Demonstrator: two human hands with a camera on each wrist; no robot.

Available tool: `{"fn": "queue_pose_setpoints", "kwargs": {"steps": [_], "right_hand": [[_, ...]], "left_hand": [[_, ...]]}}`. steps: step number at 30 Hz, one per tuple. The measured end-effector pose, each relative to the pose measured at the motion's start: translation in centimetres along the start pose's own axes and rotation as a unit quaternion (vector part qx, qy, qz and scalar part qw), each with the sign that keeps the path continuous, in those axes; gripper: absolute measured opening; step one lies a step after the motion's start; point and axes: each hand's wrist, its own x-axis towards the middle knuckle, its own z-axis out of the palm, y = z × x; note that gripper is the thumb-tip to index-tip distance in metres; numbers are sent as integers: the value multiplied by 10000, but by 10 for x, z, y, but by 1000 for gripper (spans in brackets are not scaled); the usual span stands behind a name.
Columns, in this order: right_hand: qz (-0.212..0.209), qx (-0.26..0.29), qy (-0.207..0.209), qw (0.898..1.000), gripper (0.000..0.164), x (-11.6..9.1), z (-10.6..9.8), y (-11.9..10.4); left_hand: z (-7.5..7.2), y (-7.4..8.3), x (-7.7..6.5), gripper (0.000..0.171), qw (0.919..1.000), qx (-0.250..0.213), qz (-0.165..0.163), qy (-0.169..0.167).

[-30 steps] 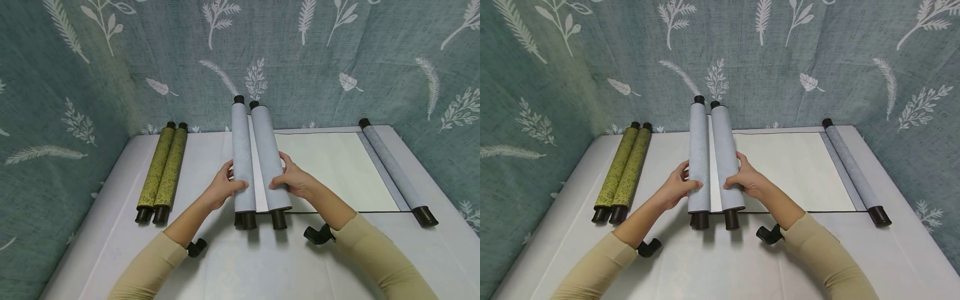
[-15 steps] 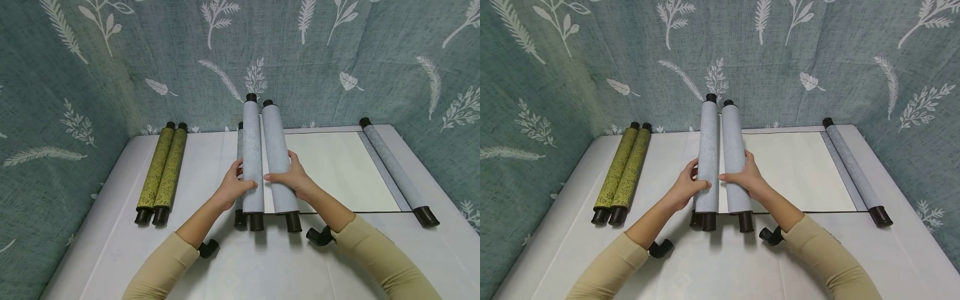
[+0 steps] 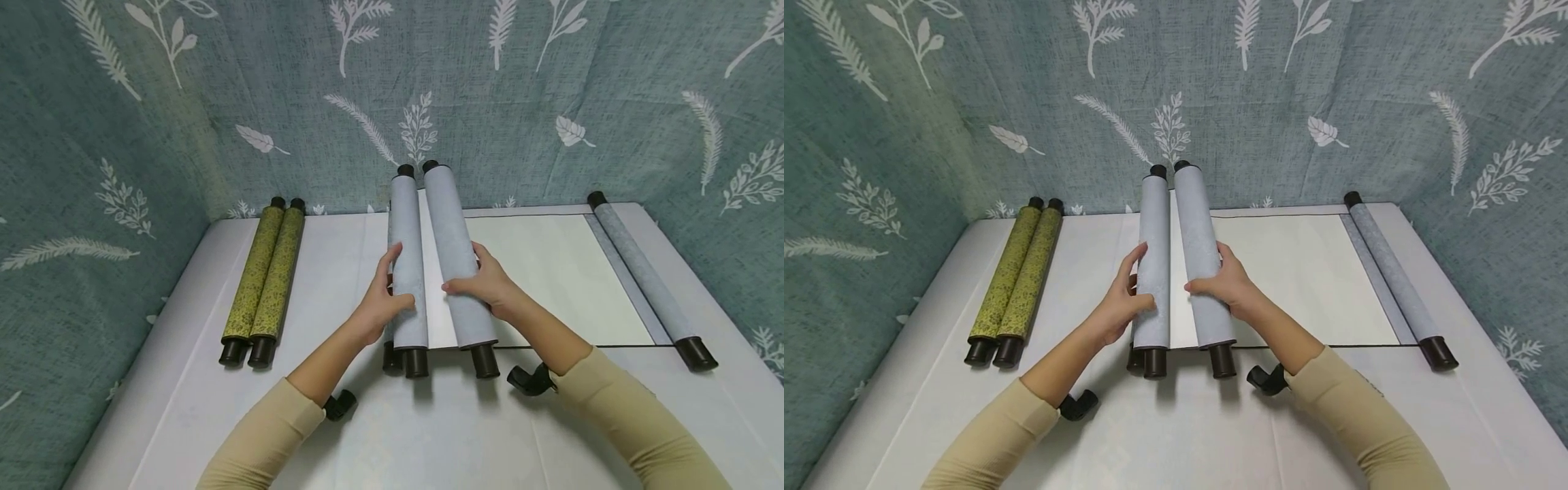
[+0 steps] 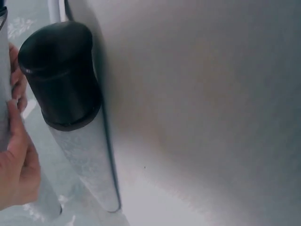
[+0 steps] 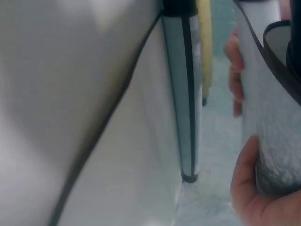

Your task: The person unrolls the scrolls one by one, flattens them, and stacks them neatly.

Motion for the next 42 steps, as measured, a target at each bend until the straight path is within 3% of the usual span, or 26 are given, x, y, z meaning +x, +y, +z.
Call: {"fn": "queue_pose_setpoints", "kwargs": {"steps": [5, 9, 14, 19, 28, 35, 42], "right_hand": [[24, 86, -133, 9999, 99, 0, -3, -1], [-15, 182, -67, 9998, 101, 0, 2, 1], [-135, -80, 192, 9997, 106, 1, 7, 7], [-656, -168, 110, 9976, 112, 3, 5, 12], [-1105, -304, -238, 9931, 96, 3, -3, 12], [-917, -319, -542, 9938, 81, 3, -8, 12], [-772, -142, -274, 9965, 70, 6, -9, 14]], "left_hand": [[5, -3, 2, 87, 9995, -175, 20, 263], [10, -6, 4, 71, 9980, -13, 193, 604], [13, -8, 4, 82, 9960, 275, 390, 757], [12, -9, 4, 84, 9956, 383, 489, 699], [9, -8, 6, 78, 9945, 480, 609, 701], [3, -8, 7, 74, 9932, 600, 531, 843], [0, -5, 5, 62, 9908, 1010, 403, 811]]}}
